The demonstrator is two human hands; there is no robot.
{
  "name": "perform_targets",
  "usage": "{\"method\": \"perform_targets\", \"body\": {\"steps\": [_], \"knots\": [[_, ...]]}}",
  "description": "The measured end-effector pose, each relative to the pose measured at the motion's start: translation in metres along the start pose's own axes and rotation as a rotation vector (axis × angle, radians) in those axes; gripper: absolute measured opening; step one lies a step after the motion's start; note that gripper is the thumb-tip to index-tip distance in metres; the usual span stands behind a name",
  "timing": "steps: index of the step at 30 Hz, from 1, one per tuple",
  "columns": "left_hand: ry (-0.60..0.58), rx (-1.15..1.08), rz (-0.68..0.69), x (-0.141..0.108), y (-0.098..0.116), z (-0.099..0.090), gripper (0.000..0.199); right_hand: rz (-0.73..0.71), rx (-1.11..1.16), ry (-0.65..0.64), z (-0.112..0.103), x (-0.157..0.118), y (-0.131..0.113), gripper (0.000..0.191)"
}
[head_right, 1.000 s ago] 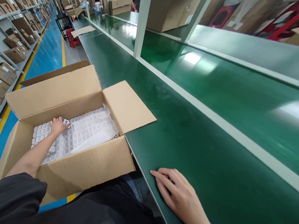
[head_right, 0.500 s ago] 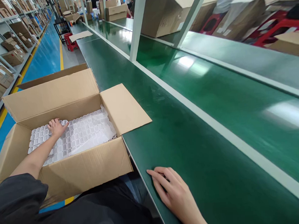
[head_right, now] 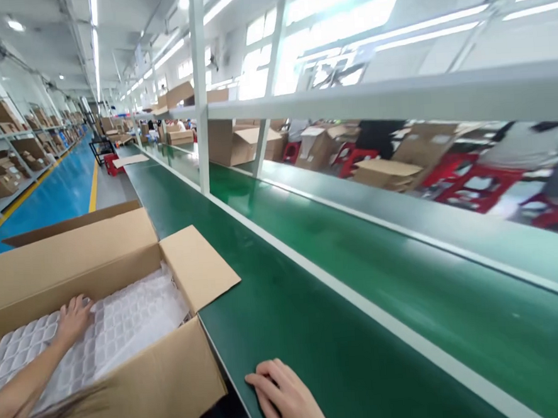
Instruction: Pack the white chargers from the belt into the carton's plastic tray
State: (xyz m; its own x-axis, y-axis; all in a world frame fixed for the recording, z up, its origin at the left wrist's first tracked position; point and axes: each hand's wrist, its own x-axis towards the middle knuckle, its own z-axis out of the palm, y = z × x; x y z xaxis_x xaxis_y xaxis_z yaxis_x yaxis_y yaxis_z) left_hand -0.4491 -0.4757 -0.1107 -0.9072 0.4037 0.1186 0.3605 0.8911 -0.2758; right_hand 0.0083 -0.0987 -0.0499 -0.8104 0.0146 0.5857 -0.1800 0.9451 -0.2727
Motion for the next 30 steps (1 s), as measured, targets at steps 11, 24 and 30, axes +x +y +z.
{"method": "perform_targets", "body": {"steps": [11, 24, 30], "knots": [[0.094, -0.198, 0.222, 0.012, 0.076, -0.045, 0.047, 0.062, -0.069, -0.118, 0.002, -0.008, -0.001, 0.029], [0.461, -0.604, 1.557, -0.084, 0.337, -0.208, 0.047, 0.317, -0.515, -0.1, -0.043, -0.075, 0.056, 0.044], [0.459, -0.526, 1.741, -0.126, 0.434, -0.248, 0.048, 0.555, -0.533, 0.023, -0.081, -0.156, 0.093, 0.061]]}}
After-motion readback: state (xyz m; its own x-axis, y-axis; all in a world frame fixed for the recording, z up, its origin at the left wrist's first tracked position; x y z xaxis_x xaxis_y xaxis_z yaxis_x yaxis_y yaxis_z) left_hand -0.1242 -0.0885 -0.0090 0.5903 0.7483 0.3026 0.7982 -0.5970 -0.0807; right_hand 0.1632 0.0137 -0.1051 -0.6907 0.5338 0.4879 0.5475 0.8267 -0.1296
